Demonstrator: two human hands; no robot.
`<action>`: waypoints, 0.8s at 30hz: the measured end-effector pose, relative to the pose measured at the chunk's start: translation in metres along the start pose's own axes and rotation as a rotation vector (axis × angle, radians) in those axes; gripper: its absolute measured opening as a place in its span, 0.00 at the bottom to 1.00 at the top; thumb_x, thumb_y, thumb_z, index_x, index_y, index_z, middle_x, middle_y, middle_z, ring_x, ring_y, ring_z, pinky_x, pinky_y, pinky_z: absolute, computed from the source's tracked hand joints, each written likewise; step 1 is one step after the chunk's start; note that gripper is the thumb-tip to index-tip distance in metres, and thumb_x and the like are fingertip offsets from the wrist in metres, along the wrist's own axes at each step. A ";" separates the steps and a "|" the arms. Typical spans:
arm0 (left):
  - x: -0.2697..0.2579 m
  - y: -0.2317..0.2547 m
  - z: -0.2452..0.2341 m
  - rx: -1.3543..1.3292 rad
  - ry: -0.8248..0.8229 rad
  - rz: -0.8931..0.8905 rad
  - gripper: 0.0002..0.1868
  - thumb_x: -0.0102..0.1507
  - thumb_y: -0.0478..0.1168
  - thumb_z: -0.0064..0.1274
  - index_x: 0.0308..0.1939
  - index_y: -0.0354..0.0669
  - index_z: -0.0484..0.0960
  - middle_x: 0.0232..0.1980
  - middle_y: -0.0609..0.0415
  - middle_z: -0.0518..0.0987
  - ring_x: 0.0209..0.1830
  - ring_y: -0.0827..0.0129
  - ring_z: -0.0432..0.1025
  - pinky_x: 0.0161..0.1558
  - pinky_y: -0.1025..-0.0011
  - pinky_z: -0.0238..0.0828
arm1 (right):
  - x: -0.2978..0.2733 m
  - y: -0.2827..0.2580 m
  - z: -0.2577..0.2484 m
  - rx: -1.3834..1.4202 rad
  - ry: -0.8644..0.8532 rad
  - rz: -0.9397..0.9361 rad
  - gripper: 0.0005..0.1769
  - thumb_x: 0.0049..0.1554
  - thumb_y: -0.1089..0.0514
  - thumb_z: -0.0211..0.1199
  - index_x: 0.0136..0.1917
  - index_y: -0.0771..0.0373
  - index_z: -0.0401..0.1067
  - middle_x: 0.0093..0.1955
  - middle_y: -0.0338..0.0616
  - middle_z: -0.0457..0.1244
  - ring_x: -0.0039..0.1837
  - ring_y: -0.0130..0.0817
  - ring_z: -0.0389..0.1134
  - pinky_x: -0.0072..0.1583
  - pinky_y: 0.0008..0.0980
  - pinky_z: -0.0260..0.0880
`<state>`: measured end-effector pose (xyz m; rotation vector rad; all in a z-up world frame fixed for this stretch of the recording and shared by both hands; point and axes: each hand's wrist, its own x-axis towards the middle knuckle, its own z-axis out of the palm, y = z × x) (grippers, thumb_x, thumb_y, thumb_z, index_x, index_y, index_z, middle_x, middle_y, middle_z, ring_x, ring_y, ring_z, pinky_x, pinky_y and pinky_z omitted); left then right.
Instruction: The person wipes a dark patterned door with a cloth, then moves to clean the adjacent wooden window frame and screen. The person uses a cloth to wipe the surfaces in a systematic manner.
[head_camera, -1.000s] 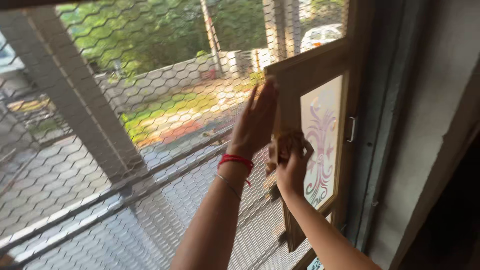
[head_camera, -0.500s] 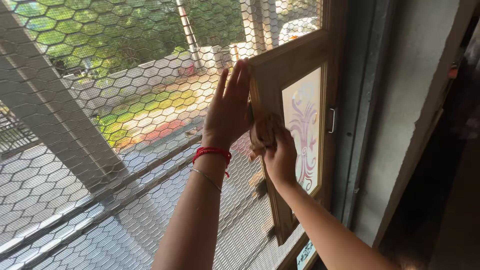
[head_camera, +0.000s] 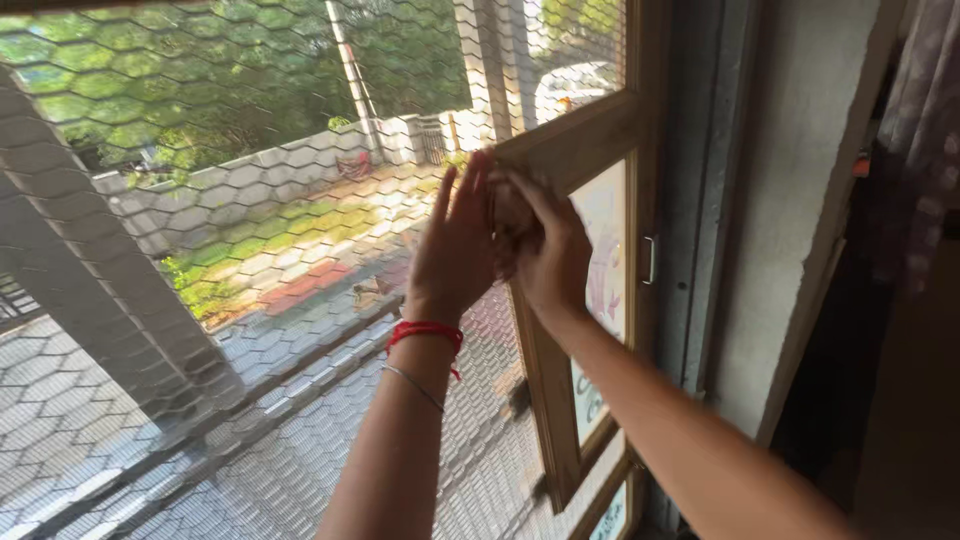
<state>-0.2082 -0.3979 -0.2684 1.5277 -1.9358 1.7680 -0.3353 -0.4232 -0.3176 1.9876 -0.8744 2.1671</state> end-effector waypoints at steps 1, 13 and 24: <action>0.000 -0.002 -0.001 -0.066 -0.001 -0.005 0.37 0.73 0.52 0.33 0.78 0.25 0.55 0.82 0.40 0.52 0.85 0.54 0.41 0.81 0.56 0.34 | 0.016 -0.008 0.001 -0.025 0.017 -0.036 0.36 0.49 0.77 0.57 0.69 0.58 0.73 0.67 0.50 0.66 0.67 0.52 0.68 0.66 0.42 0.69; -0.002 -0.009 -0.002 -0.028 0.071 -0.030 0.35 0.68 0.42 0.36 0.78 0.30 0.55 0.82 0.42 0.52 0.83 0.55 0.44 0.80 0.58 0.37 | -0.134 0.043 0.027 -0.279 0.000 0.144 0.30 0.55 0.69 0.54 0.71 0.70 0.62 0.74 0.63 0.54 0.76 0.61 0.54 0.77 0.51 0.53; -0.003 -0.013 -0.004 0.072 -0.014 -0.014 0.39 0.66 0.45 0.35 0.79 0.30 0.50 0.83 0.42 0.49 0.83 0.55 0.40 0.78 0.59 0.34 | -0.062 0.012 0.022 -0.335 -0.047 -0.031 0.26 0.63 0.63 0.51 0.73 0.72 0.60 0.75 0.68 0.54 0.75 0.65 0.56 0.74 0.52 0.56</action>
